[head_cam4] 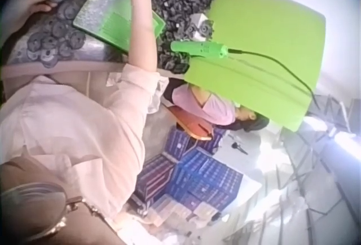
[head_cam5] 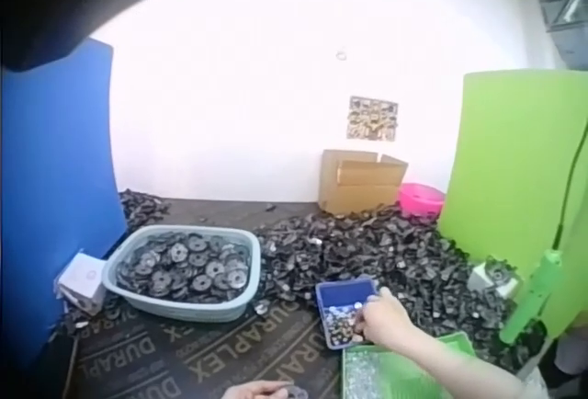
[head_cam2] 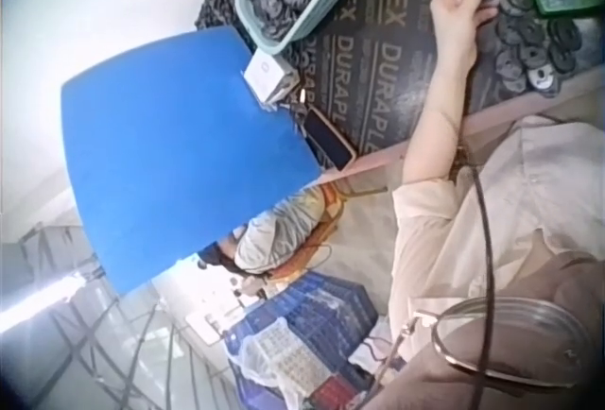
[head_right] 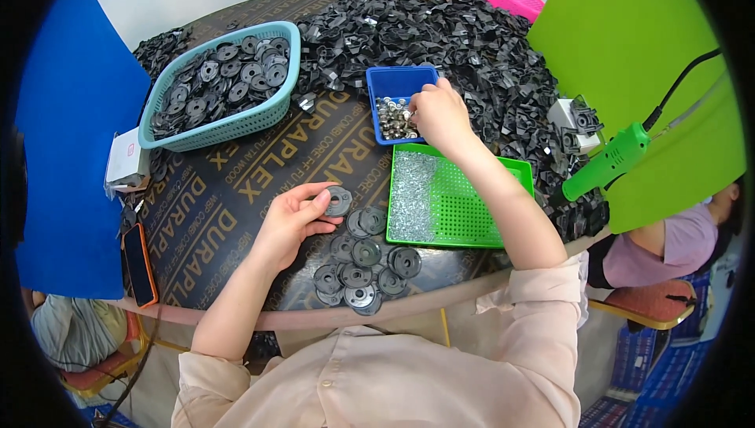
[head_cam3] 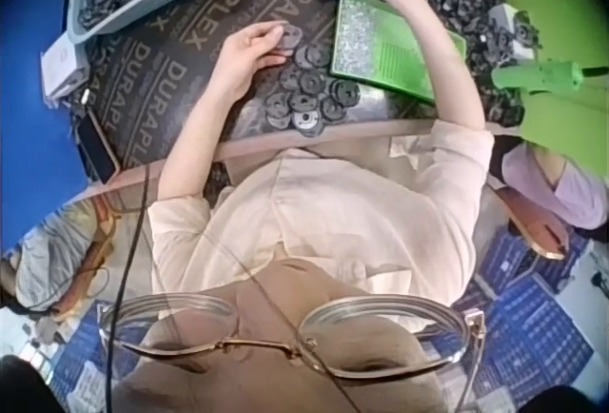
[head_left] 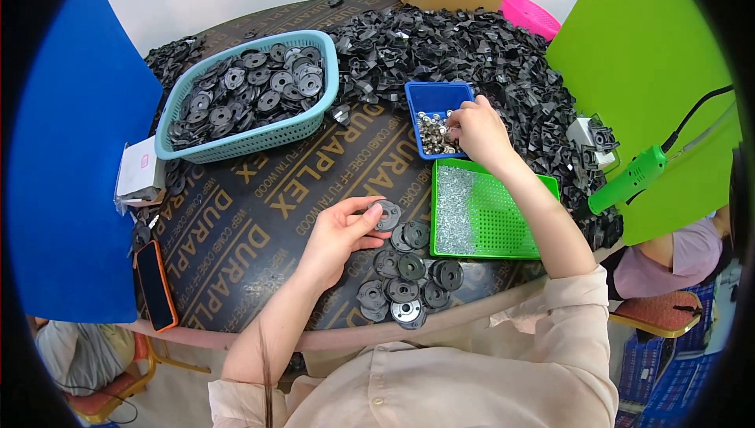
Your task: Assembling small plastic toy components using an electric screwdriver and small screws.
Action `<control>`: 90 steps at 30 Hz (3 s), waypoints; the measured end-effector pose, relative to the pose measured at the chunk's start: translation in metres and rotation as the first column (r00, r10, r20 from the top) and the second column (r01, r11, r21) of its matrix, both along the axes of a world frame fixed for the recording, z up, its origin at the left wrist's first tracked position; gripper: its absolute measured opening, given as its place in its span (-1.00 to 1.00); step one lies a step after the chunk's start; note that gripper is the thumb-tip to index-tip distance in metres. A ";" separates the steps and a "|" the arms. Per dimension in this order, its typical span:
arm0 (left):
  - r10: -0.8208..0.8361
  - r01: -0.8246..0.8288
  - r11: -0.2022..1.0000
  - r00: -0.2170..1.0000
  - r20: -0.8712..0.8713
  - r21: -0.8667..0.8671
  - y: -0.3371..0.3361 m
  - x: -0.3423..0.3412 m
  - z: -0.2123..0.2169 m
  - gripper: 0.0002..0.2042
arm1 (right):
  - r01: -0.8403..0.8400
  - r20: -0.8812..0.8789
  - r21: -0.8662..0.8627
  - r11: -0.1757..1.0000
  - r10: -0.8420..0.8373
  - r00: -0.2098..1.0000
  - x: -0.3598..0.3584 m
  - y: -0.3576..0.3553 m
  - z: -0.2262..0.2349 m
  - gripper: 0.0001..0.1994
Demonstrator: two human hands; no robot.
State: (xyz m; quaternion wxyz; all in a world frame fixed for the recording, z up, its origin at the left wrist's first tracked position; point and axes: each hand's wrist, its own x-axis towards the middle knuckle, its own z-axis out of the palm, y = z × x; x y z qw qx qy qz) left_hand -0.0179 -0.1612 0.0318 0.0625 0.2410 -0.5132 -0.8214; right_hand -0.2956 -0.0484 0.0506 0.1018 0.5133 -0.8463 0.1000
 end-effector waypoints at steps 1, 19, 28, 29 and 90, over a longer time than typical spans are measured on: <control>0.002 -0.002 1.000 1.000 -0.005 -0.002 0.000 0.001 0.001 -0.63 | -0.040 -0.022 -0.026 0.999 0.039 0.999 0.001 0.000 0.000 -0.91; -0.011 0.011 1.000 1.000 -0.003 0.006 -0.002 -0.001 -0.002 -0.63 | -0.184 -0.055 -0.085 0.979 0.179 0.982 -0.017 -0.015 -0.006 -0.92; -0.016 0.016 1.000 1.000 0.024 -0.006 -0.003 0.002 0.000 -0.64 | -0.019 0.430 -0.068 0.997 0.047 0.901 -0.011 -0.019 0.011 -0.91; -0.019 0.020 1.000 1.000 0.022 -0.006 -0.003 0.001 0.000 -0.64 | -0.015 0.429 -0.068 0.998 0.043 0.902 -0.017 -0.017 0.006 -0.91; 0.007 -0.010 0.971 1.000 0.014 0.238 0.002 0.013 0.013 -0.69 | -0.149 0.482 -0.464 0.873 0.391 0.784 0.075 0.042 0.055 -0.57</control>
